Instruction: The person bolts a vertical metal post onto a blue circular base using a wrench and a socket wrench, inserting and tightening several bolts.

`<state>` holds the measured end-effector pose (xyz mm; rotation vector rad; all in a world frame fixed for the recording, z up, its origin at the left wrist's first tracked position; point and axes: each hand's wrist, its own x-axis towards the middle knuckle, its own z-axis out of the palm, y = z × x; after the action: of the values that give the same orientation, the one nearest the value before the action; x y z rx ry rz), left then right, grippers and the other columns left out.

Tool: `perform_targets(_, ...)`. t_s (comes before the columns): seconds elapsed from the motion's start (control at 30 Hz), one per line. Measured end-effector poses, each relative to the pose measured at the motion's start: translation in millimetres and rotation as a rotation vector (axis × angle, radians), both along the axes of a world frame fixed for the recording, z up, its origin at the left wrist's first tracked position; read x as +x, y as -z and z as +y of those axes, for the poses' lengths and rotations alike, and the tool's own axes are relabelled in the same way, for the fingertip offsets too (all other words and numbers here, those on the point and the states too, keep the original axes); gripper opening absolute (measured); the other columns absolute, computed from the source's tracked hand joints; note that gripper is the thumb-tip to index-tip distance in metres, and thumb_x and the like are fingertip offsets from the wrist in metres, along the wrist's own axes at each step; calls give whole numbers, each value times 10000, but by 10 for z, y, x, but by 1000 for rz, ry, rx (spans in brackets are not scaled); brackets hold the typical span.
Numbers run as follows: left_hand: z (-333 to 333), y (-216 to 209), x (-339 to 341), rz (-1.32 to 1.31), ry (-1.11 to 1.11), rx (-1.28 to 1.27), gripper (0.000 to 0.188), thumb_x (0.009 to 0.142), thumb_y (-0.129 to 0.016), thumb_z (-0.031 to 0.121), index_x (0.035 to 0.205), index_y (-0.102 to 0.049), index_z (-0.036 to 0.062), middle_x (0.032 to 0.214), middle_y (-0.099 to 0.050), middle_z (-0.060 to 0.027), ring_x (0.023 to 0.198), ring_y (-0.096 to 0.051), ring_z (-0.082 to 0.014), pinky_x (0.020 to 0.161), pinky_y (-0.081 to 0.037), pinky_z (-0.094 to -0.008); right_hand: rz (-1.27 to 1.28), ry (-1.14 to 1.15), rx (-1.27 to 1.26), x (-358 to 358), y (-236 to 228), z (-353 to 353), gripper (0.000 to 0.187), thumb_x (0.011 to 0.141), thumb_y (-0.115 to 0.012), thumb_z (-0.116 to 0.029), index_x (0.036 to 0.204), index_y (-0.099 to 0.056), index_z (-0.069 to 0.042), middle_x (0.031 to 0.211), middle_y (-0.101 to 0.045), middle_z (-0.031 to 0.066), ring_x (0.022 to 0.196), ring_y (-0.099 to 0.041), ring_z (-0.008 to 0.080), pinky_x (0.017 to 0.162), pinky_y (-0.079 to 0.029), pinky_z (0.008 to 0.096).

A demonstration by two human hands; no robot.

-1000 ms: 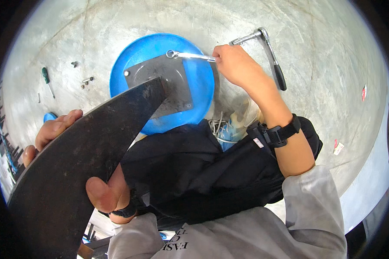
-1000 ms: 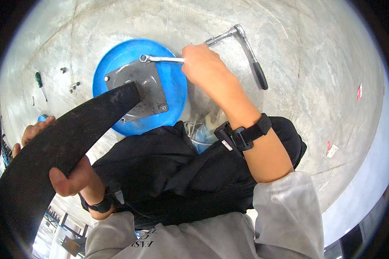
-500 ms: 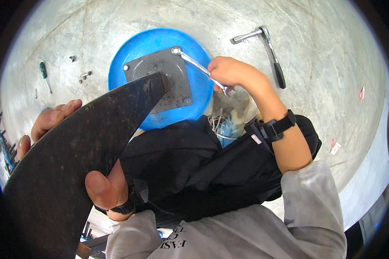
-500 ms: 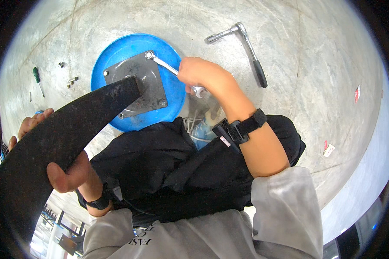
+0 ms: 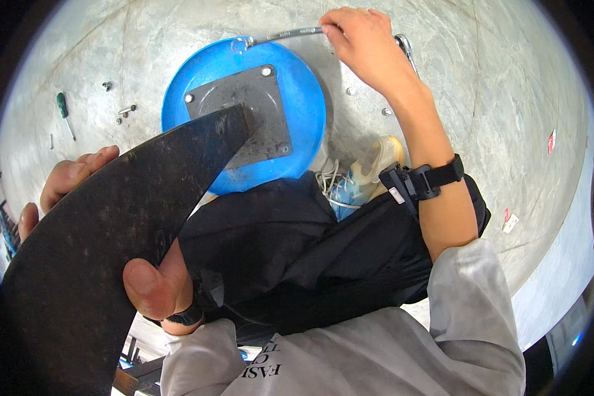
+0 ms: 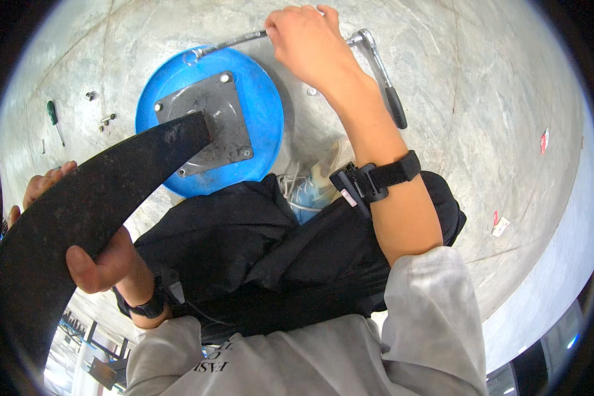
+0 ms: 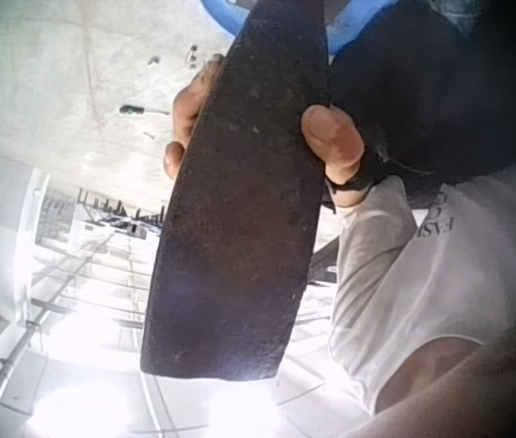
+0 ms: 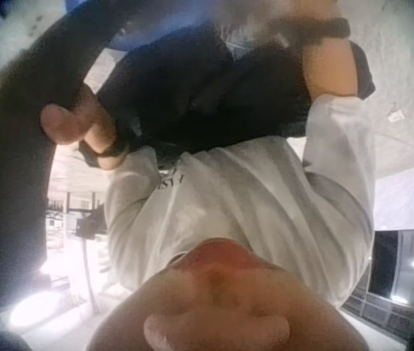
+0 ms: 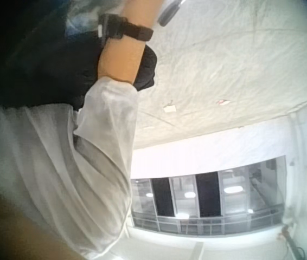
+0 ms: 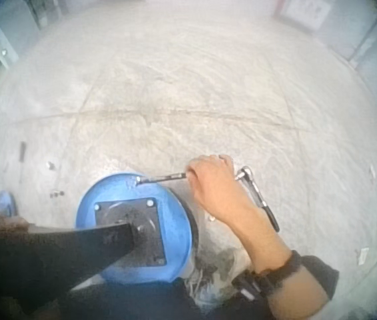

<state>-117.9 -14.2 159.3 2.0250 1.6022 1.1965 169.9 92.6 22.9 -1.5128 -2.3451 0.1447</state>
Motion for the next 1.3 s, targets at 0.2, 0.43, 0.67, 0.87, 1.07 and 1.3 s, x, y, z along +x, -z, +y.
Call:
perform_targets(0.2,99,-245,44,-420,-114,-312,718,751,-241,459,1193,-390,-86,1157,-469,-249,1124,-472,-340,992,-363,-442,210,128,-446,9,-204,-32,213,837,-472,-148,926,-611,-13,790,-623,125,742,-599,279,677,-463,358)
perform_targets(0.43,76,26,-7,283,20,66,744,690,-252,388,1194,-361,-149,1155,-472,-296,1085,-491,-404,978,-360,-479,-36,-11,-1087,-120,-122,-112,252,815,-442,-158,941,-585,7,722,-605,85,647,-559,195,575,-439,331)
perform_targets(0.67,57,29,176,-155,-78,146,727,687,-309,397,1222,-342,-94,1160,-460,-285,1068,-499,-406,962,-374,-511,-64,83,-1248,-92,-55,-99,225,773,-419,-100,894,-581,-1,708,-614,81,590,-551,148,484,-409,296)
perform_targets(0.87,38,0,173,-94,-62,103,735,688,-344,397,1273,-266,-41,1161,-450,-276,1060,-499,-403,948,-388,-515,41,103,-1345,-86,-73,-124,198,771,-449,-89,889,-586,-7,658,-618,62,538,-557,126,451,-404,274)
perform_targets(1.07,22,-44,163,-47,-47,37,766,688,-378,397,1324,-190,13,1162,-440,-267,1053,-499,-399,933,-402,-518,-31,162,-1214,-26,137,-17,182,778,-506,-113,877,-625,-17,662,-627,58,549,-580,126,462,-422,276)
perform_targets(1.3,32,-43,172,-84,-59,84,764,671,-353,368,1316,-201,-13,1145,-449,-286,1012,-521,-410,930,-401,-525,-77,248,-498,-84,43,-29,180,793,-534,-136,909,-669,-103,768,-652,66,793,-607,255,868,-328,453)
